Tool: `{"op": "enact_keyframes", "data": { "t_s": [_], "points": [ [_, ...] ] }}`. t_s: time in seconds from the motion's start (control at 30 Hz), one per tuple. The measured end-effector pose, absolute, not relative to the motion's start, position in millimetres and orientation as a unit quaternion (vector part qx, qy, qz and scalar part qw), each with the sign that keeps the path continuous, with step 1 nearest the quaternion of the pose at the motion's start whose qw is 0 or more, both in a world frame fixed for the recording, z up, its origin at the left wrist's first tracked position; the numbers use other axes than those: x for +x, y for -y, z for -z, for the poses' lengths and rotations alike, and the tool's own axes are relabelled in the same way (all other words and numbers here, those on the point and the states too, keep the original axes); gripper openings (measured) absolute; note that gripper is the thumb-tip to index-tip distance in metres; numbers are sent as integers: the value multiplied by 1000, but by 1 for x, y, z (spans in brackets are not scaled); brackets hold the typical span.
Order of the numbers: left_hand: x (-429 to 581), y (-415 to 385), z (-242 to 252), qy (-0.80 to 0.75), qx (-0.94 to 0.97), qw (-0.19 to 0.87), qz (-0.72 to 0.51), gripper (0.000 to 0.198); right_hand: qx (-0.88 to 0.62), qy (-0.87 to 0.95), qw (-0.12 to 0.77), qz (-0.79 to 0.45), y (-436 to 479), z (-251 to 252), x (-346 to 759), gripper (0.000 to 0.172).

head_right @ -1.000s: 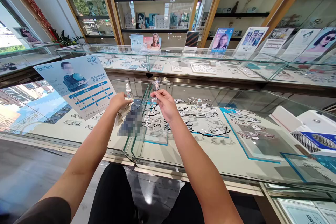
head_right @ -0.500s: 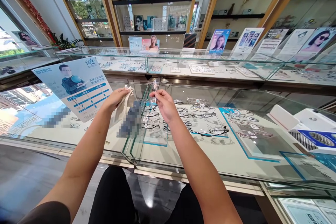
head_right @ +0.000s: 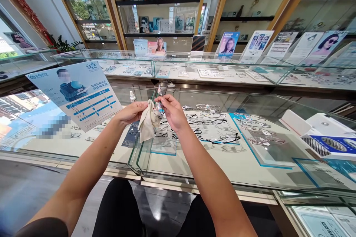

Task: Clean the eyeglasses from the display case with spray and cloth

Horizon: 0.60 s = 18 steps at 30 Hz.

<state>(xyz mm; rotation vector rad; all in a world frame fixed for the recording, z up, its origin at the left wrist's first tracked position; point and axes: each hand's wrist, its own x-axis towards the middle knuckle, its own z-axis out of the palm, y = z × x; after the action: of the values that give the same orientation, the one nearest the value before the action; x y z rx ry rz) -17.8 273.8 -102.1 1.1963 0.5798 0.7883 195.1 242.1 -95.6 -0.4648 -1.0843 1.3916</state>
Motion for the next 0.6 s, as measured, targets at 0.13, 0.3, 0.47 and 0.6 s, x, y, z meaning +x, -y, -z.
{"op": "enact_keyframes", "data": {
  "t_s": [0.13,0.3,0.47,0.6],
  "points": [
    [-13,-270,104,-260,540,726,-337,50,-203,459,604,-619,-240,96,191,37],
    [-3,-267,106,-245,516,732,-371,52,-223,468,599,-611,-239,98,187,37],
    [9,-265,111,-253,484,724,-422,59,-242,465,609,-596,-241,101,184,38],
    [15,-262,113,-256,489,711,-436,57,-237,455,612,-602,-240,101,182,38]
  ]
}}
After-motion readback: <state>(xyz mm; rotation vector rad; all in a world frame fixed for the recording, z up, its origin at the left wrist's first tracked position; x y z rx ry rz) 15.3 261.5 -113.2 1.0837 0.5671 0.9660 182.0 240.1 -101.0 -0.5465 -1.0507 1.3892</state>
